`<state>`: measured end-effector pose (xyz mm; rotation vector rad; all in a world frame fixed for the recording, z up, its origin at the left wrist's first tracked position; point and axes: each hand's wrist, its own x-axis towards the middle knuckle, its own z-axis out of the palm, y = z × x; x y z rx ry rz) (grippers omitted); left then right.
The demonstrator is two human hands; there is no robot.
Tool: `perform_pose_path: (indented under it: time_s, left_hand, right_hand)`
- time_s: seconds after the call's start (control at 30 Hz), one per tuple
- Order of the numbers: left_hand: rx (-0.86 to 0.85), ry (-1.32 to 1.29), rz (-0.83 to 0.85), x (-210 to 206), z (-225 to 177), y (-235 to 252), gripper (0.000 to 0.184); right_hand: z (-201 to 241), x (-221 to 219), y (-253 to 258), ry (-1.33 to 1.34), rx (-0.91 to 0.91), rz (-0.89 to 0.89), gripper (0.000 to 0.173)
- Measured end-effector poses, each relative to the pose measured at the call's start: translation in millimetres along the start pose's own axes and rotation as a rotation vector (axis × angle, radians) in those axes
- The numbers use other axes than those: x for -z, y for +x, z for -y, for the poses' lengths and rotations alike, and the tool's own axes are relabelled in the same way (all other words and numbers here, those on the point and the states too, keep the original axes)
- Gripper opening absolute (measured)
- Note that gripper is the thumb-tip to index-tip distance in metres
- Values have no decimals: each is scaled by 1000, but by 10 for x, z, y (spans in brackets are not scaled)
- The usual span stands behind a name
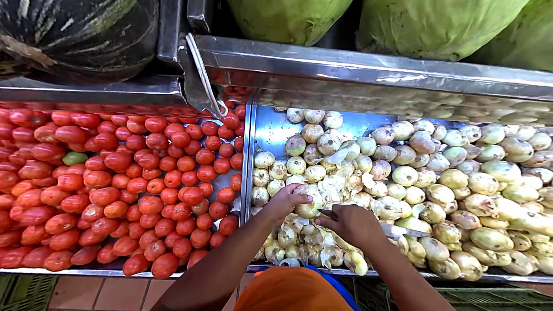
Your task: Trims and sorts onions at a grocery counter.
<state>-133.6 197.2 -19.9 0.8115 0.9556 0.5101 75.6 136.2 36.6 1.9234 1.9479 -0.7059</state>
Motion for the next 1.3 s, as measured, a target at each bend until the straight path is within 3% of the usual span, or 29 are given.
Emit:
perform_pose_path:
  time_s: [0.13, 0.27, 0.53, 0.83, 0.97, 1.13, 1.23, 1.3]
  left_hand:
    - [-27, 109, -69, -120, 82, -13, 44]
    - [41, 400, -114, -245, 158, -120, 54]
    - [-95, 384, -169, -457, 416, -53, 44]
    - [-170, 845, -208, -720, 448, -184, 54]
    - [-115, 852, -169, -654, 547, -11, 57]
    - [20, 604, -211, -613, 619, 205, 56]
    - [60, 518, -236, -828, 612, 238, 49]
    - [129, 547, -364, -1098, 369, 67, 39]
  right_hand:
    - [-20, -23, -26, -49, 24, 44, 81]
    - [-86, -159, -39, -60, 129, 94, 86]
    - [-306, -500, -173, 241, 164, -55, 80]
    - [-405, -647, -267, 199, 305, -84, 73]
    - [-438, -605, -272, 161, 286, -50, 66]
    - [-482, -589, -173, 160, 279, -72, 67]
    - [-586, -538, -222, 176, 239, -76, 66]
    - [-607, -490, -247, 165, 223, -45, 65]
